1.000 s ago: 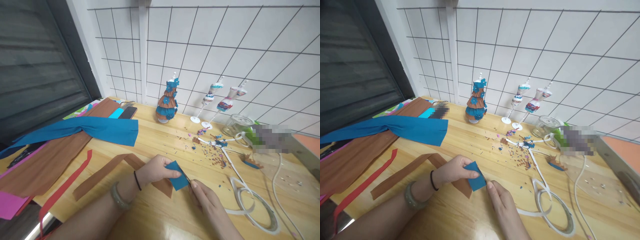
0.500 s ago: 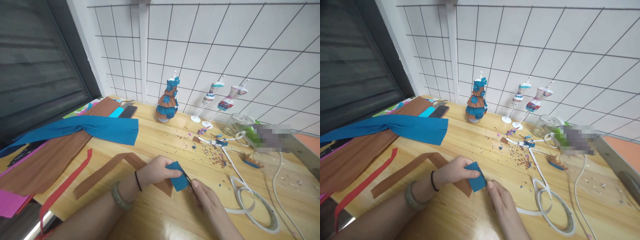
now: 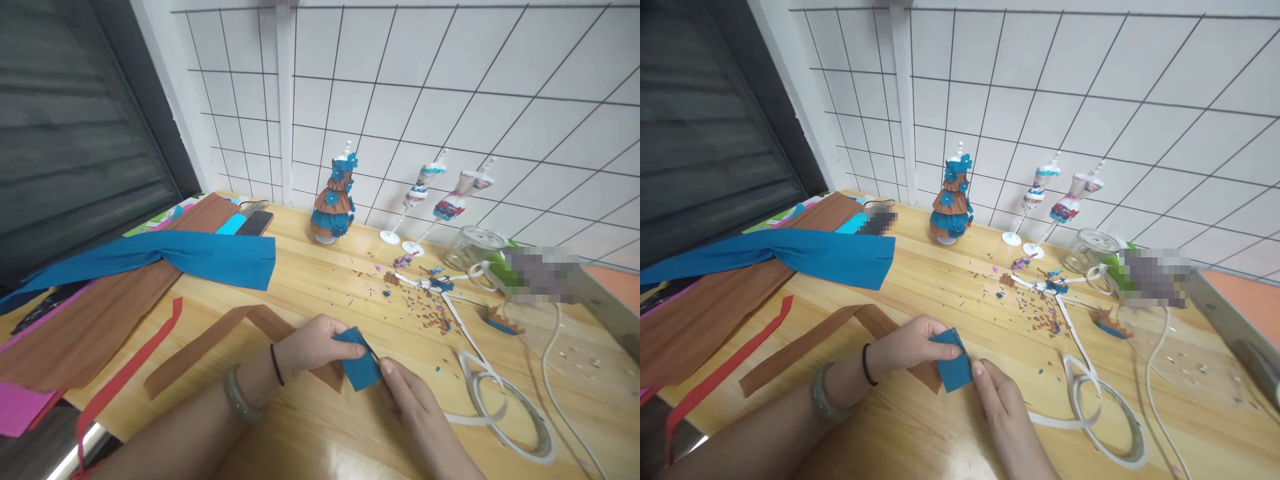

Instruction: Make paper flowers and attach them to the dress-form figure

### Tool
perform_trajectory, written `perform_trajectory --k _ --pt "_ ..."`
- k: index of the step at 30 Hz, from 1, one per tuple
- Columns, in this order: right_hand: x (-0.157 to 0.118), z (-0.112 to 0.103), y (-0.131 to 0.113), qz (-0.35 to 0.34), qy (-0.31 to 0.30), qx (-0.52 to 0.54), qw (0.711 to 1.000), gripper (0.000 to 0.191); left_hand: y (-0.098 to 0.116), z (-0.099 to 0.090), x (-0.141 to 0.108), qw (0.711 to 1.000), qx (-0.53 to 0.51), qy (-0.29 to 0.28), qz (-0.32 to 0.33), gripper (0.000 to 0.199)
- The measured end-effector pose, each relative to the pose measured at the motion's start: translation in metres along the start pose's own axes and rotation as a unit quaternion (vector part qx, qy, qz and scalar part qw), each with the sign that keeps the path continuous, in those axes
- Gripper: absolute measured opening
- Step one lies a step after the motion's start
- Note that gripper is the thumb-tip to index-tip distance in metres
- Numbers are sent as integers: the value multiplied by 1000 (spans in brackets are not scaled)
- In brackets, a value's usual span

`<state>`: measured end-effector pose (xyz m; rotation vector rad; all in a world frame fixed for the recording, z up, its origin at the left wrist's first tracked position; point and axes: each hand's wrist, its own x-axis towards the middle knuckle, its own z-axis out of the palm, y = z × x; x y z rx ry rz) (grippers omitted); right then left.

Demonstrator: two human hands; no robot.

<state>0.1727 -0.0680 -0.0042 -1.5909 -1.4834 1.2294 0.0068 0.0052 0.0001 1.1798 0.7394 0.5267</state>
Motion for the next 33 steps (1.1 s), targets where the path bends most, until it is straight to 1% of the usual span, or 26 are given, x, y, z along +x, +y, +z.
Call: perform_trajectory --k 7,14,25,28,31,33 --pt "1 1 2 -2 5 -5 1000 44 -6 0 2 1000 -11 0 6 31" --pt "2 1 5 -3 2 -10 1000 43 -3 0 1 1000 -7 -6 1 28" --pt "5 1 10 -2 16 -22 1000 43 -1 -1 1 1000 -1 -12 -1 27" --pt "5 -1 10 6 22 -3 1000 44 -2 -2 1 1000 -14 -17 -4 28" --pt "5 -3 8 18 58 41 997 45 -4 -3 1 999 -32 -11 -12 29" --pt "5 -4 7 34 71 87 993 47 -5 -3 2 998 -51 2 -25 30"
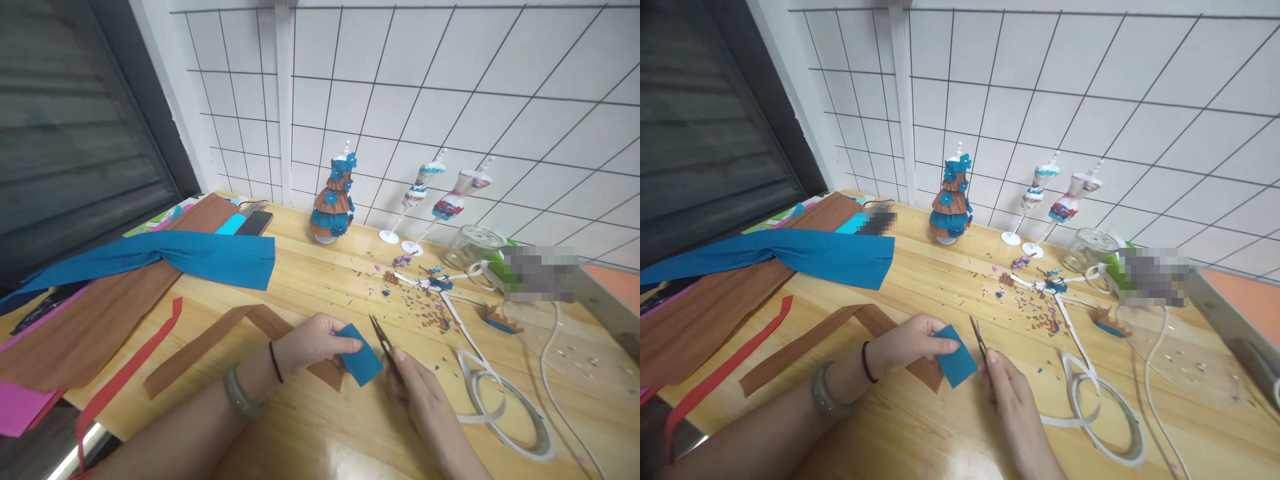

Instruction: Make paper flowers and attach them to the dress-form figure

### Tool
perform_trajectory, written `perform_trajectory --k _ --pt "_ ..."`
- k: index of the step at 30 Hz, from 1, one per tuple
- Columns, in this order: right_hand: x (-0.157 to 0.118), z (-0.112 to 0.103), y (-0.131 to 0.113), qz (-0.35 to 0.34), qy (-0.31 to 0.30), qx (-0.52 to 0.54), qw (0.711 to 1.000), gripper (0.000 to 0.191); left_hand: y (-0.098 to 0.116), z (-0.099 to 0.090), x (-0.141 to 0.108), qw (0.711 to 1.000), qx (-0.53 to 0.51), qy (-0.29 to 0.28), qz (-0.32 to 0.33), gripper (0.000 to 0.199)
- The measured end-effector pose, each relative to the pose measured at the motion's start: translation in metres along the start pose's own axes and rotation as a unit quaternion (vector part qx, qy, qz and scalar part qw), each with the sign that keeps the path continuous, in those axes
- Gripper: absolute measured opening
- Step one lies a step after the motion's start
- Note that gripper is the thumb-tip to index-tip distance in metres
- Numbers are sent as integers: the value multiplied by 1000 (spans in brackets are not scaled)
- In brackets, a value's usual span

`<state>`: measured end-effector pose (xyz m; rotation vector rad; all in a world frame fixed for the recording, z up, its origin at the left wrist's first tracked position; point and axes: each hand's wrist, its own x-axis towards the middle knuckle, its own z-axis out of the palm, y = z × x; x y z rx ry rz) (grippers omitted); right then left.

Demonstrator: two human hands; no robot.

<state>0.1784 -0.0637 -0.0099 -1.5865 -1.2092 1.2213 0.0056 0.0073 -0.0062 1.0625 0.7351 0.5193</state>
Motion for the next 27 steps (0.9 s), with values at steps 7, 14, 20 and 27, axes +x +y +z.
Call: perform_trajectory --k 7,14,20,27 --pt "2 2 3 20 -17 105 994 46 0 3 1 993 -118 -20 6 28" --pt "5 -2 0 59 -1 215 975 44 1 4 -1 990 -140 -33 -12 25" --pt "12 -13 1 -9 70 52 996 32 0 2 -1 989 -139 -44 -17 25" --pt "31 -44 14 -44 149 -428 891 50 0 0 0 988 -149 -18 -27 22"
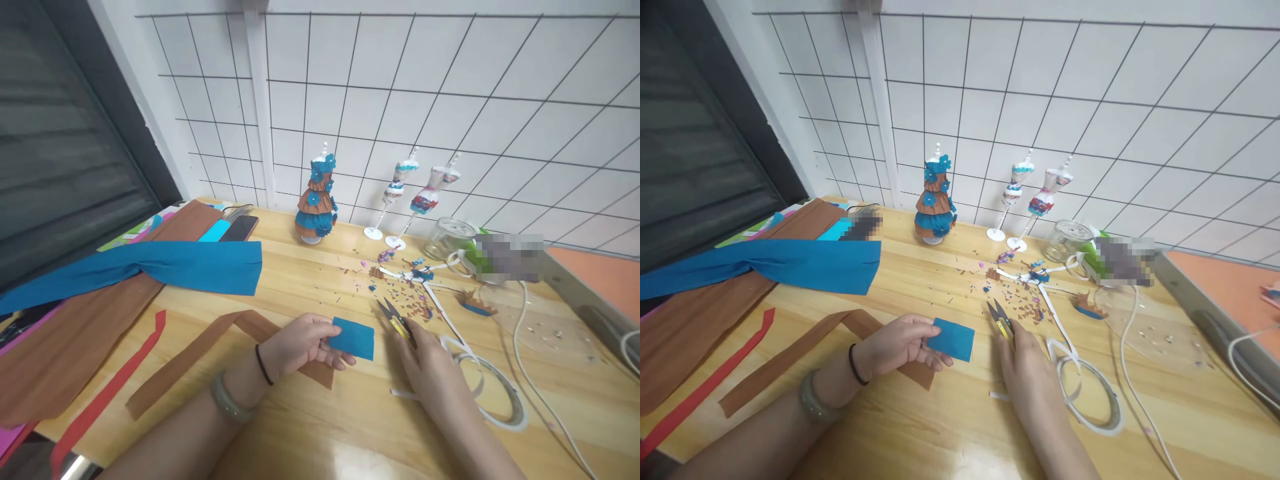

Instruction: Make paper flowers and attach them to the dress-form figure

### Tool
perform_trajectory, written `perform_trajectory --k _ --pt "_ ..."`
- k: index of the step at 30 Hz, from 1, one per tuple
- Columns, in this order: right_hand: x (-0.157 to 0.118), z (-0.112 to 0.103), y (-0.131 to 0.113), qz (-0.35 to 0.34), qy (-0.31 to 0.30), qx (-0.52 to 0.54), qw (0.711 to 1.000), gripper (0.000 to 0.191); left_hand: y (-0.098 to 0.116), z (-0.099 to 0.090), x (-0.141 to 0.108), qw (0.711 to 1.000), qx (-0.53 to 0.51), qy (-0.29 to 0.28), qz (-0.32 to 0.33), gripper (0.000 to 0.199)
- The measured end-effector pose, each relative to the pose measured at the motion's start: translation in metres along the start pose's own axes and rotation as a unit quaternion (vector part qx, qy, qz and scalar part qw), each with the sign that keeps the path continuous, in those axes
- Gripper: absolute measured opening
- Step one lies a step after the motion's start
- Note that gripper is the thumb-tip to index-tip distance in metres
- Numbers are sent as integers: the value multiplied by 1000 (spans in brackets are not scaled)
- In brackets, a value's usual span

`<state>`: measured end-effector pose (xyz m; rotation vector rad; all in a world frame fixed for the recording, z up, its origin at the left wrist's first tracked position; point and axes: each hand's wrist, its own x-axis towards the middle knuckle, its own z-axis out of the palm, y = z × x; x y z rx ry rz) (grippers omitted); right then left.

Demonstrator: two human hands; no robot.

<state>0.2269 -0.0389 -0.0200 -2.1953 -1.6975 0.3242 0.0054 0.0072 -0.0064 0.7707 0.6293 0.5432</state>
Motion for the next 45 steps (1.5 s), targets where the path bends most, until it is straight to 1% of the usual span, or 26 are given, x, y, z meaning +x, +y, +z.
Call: perform_trajectory --k 2,4,12,16,19,22,24,25,26,27,28,30,31,32,33,35,36,38,39,40,41,43,44,45 --pt "1 1 3 -14 -6 -51 999 49 1 1 0 1000 -1 2 -2 23" --pt "0 2 2 -27 -2 -74 997 48 1 1 0 1000 -4 6 -3 24" --pt "1 5 1 -39 9 -91 995 44 2 1 -1 1000 2 6 10 26" --pt "1 6 4 -58 28 -82 995 46 3 2 -2 1000 2 6 14 25" --pt "4 12 11 -84 49 -83 992 43 4 3 -2 1000 6 6 13 24" --pt "8 15 15 -123 90 -84 985 39 4 3 -2 1000 9 14 12 24" --pt "5 11 10 -145 132 -38 980 38 4 2 -2 1000 16 16 12 25" --pt "2 7 5 -148 148 8 978 38 4 2 -1 1000 24 14 13 25" --pt "-2 3 -1 -153 148 74 974 38 4 2 -1 999 38 12 15 26" --pt "-7 -1 -8 -142 126 147 971 37 3 2 -1 998 57 11 17 27" --pt "-12 -4 -14 -120 81 226 963 35 2 2 -1 996 85 9 18 27" --pt "-22 -6 -25 -83 -7 374 924 38 0 3 0 987 162 6 20 27" --pt "-25 -5 -28 -77 -30 422 903 40 0 3 0 979 203 2 23 26" --pt "-27 -3 -30 -71 -55 450 888 41 -1 4 0 970 242 -3 27 26" --pt "-28 0 -30 -69 -70 467 879 42 0 5 0 960 276 -9 34 26" --pt "-27 7 -29 -59 -80 479 872 42 2 4 -2 945 321 -12 55 25" --pt "-26 9 -27 -50 -75 484 870 42 5 3 -4 938 338 2 69 24" --pt "-23 12 -25 -32 -61 499 864 42 12 -4 -8 915 386 61 98 28" --pt "-22 13 -24 -25 -59 502 862 42 17 -9 -11 893 426 96 107 31" --pt "-21 13 -24 -22 -62 502 863 42 21 -14 -14 863 478 124 108 33" --pt "-21 13 -24 -22 -69 497 865 42 25 -19 -17 828 534 139 103 32" --pt "-22 14 -26 -24 -86 482 872 42 31 -27 -22 761 628 139 83 29" --pt "-23 14 -27 -26 -91 477 874 42 33 -29 -25 735 660 136 74 27" --pt "-24 14 -28 -27 -94 473 876 42 34 -31 -26 716 682 133 65 25"
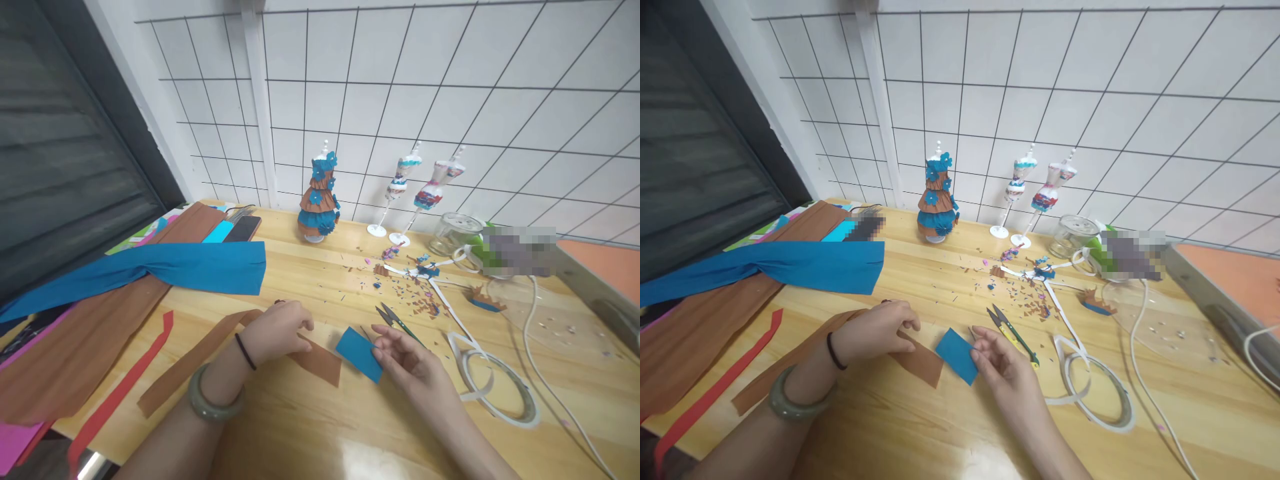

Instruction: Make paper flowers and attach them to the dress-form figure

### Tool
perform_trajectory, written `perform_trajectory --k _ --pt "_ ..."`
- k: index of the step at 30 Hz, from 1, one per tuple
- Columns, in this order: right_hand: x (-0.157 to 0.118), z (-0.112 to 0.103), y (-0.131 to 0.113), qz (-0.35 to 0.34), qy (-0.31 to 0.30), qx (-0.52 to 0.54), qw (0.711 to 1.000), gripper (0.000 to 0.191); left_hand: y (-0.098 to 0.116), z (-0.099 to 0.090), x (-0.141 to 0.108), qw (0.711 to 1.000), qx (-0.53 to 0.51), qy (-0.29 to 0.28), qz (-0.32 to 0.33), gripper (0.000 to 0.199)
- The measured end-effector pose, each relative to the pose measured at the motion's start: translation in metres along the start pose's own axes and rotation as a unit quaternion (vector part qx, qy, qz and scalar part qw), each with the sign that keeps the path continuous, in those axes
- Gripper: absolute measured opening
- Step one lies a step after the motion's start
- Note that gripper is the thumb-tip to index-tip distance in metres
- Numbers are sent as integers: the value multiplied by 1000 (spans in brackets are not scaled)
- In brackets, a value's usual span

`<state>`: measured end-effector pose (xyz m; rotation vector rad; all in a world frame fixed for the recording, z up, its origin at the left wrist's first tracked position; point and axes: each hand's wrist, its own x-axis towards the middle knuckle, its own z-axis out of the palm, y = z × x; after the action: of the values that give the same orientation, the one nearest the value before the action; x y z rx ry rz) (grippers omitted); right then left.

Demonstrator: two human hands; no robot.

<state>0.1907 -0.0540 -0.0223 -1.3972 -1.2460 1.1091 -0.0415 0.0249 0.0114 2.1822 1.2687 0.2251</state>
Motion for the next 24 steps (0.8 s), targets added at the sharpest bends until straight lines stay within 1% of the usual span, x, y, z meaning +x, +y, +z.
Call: perform_trajectory --k 2,5,7,9,11,13,15,17,21,24 --pt "-1 2 0 0 -1 -2 1000 42 0 -2 -2 1000 23 -16 -2 17" --pt "-1 3 -1 4 -4 2 1000 42 5 -2 -2 999 15 -48 13 4" --pt "-1 3 -2 9 -5 7 1000 42 8 -2 -2 998 13 -50 34 7" --pt "-1 3 -4 14 -8 11 1000 43 12 -2 -1 998 10 -34 60 8" --pt "-2 3 -7 15 -11 13 1000 43 16 1 0 996 -11 -21 85 8" --pt "-3 3 -9 13 -16 15 1000 42 19 5 0 994 -44 -28 100 10" --pt "-4 3 -10 10 -18 16 1000 41 21 10 1 991 -70 -48 105 13" --pt "-4 2 -9 7 -19 17 1000 40 19 16 3 990 -71 -52 109 22" --pt "-3 3 -4 9 -17 29 999 39 9 20 6 993 -40 -14 109 43" --pt "-2 5 -3 24 -13 26 999 39 1 18 9 995 -35 13 94 52"
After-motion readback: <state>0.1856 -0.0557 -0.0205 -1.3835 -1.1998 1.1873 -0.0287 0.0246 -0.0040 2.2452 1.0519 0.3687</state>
